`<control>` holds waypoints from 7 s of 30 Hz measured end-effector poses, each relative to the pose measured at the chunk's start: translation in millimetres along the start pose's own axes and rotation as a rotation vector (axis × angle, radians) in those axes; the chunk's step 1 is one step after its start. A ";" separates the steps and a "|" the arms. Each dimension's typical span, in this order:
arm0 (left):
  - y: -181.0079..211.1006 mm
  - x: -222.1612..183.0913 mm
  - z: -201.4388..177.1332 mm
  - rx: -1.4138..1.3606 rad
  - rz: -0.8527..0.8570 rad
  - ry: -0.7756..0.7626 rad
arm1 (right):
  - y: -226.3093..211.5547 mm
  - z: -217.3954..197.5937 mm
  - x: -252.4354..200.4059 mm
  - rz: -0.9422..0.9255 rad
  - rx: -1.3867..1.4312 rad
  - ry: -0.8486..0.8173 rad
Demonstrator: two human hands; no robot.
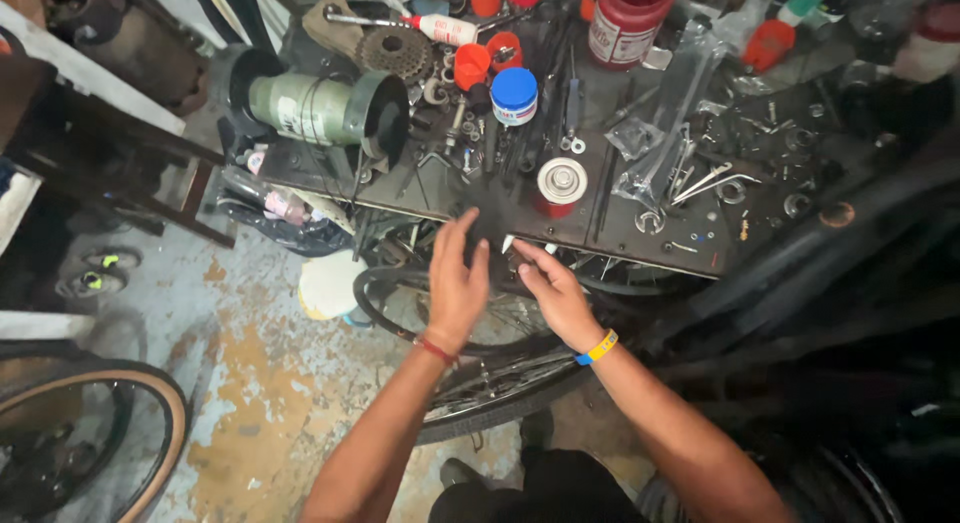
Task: The person removes a tire and tube from a bicycle wheel, then fits a new tire and tube onto the rim by hand.
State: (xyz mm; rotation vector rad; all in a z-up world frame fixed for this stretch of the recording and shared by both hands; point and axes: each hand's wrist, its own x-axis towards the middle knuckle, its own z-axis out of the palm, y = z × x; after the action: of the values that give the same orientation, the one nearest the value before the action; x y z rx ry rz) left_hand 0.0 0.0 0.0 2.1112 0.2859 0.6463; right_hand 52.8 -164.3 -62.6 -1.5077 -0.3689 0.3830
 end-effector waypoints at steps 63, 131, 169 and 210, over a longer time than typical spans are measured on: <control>-13.2 -325.9 -309.5 -0.666 -0.915 -0.651 | -39.7 163.0 -278.5 0.461 0.623 -0.439; 18.9 -417.6 -352.7 -0.690 -0.499 0.566 | -92.8 455.0 -197.6 0.800 1.259 -0.733; 30.1 -370.7 -401.5 -0.880 -0.449 0.752 | -115.6 421.5 -284.0 0.920 1.052 -0.744; -1.3 -372.8 -451.8 -0.446 -0.351 0.671 | -119.1 391.9 -351.4 0.943 1.256 -1.018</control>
State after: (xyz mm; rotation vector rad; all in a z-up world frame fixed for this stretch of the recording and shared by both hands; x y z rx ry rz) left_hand -558.5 154.5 85.8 1.3275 0.7824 1.0747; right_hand -438.2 16.9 69.1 -0.0371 -0.0826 1.7588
